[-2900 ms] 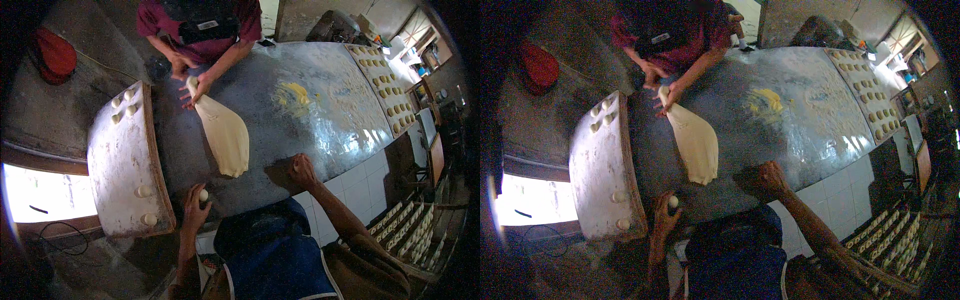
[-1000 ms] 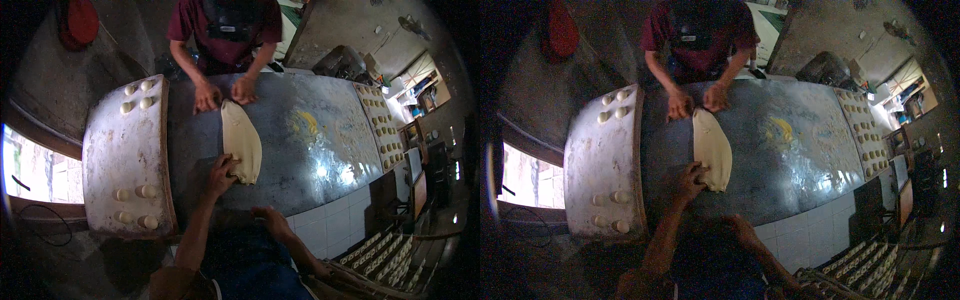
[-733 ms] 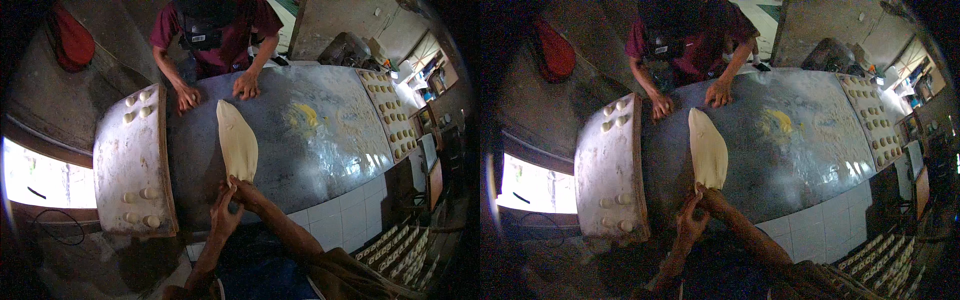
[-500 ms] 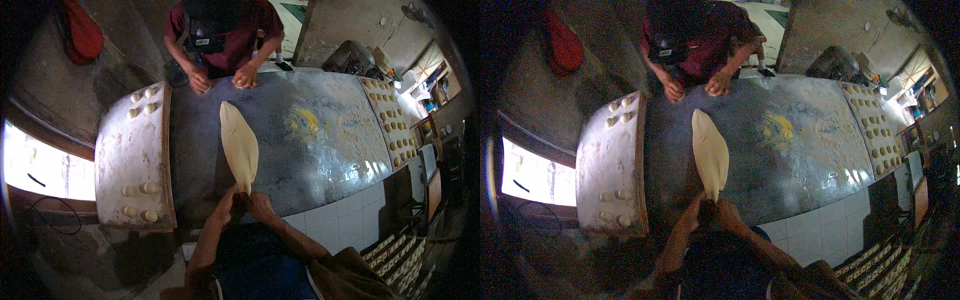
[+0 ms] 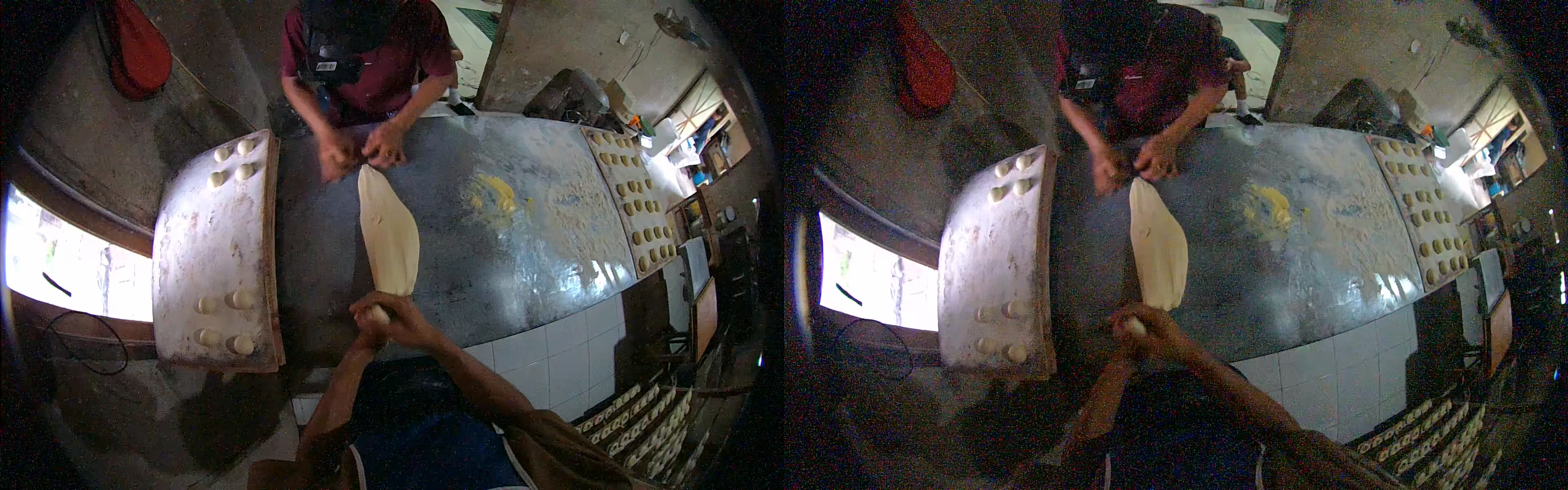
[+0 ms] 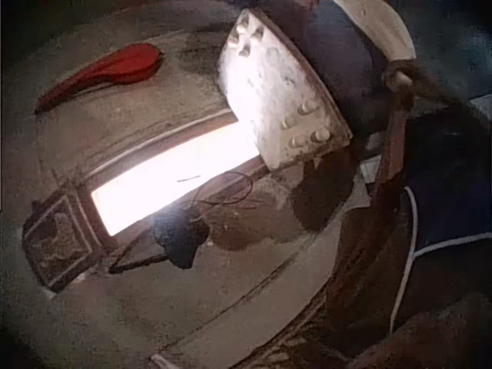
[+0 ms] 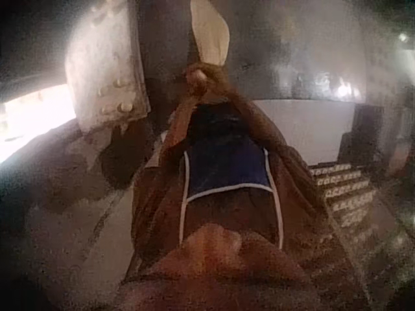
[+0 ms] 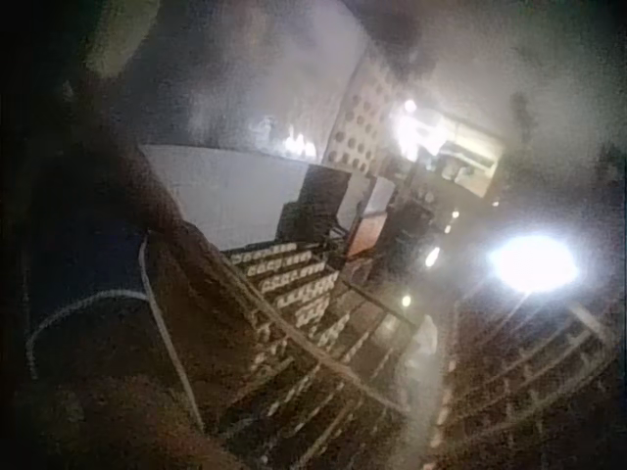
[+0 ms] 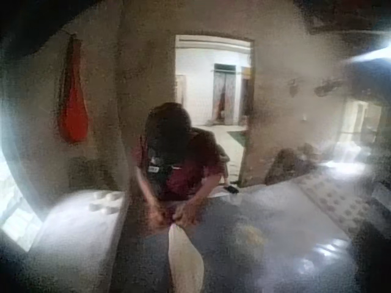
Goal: The person shapes dough balls into ring shapes by hand on a floured table. They roll the dough into a rope, form a circle, and place the finished rings on a wooden board. Another person works alongside, also shaping dough.
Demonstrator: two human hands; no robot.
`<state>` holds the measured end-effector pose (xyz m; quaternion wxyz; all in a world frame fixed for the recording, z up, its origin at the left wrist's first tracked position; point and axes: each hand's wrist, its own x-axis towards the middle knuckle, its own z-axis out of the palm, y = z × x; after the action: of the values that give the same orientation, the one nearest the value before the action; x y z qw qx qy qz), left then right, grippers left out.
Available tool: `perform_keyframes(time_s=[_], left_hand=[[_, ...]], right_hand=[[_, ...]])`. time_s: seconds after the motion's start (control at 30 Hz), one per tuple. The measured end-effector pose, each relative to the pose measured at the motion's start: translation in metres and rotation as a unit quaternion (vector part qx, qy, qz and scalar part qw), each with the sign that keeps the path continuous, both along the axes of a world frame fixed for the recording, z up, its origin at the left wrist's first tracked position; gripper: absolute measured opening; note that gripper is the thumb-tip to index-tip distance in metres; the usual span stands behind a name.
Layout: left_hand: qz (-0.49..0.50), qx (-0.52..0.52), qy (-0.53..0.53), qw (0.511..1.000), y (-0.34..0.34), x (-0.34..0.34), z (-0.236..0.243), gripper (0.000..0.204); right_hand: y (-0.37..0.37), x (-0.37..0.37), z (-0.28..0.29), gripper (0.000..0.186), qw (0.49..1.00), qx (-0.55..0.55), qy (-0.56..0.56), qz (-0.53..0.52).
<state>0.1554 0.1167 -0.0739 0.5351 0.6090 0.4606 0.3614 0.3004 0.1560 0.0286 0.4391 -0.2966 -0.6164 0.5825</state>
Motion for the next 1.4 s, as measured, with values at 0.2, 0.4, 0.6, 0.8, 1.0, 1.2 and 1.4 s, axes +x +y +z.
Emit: perform_keyframes(time_s=[0.2, 0.4, 0.6, 0.8, 1.0, 1.2, 1.4], left_hand=[[-0.132, -0.107, 0.398, 0.902, -0.004, -0.003, 0.017, 0.033], [-0.336, 0.07, 0.152, 0.927, -0.038, 0.017, 0.176, 0.036], [-0.037, 0.359, 0.235, 0.903, 0.006, -0.037, 0.09, 0.035], [0.046, 0.094, 0.466, 0.879, 0.018, -0.102, -0.008, 0.051], [0.285, 0.062, 0.271, 0.917, 0.072, -0.014, -0.037, 0.047], [0.106, 0.136, 0.262, 0.95, 0.044, -0.109, -0.052, 0.027], [0.122, 0.112, 0.331, 0.929, 0.056, -0.025, 0.015, 0.024]], right_hand=[[0.046, -0.05, -0.082, 0.041, 0.981, 0.072, -0.175, 0.048], [0.034, -0.059, -0.066, 0.032, 0.935, 0.06, -0.343, 0.066], [-0.043, 0.083, -0.089, 0.042, 0.86, 0.091, -0.499, -0.053], [-0.054, 0.181, -0.056, 0.052, 0.738, 0.174, -0.652, 0.005], [0.011, 0.094, -0.104, 0.04, 0.733, 0.177, -0.586, -0.295], [-0.027, 0.193, -0.095, 0.039, 0.787, 0.15, -0.597, -0.048], [0.016, 0.125, -0.135, 0.054, 0.774, 0.115, -0.605, -0.147]])
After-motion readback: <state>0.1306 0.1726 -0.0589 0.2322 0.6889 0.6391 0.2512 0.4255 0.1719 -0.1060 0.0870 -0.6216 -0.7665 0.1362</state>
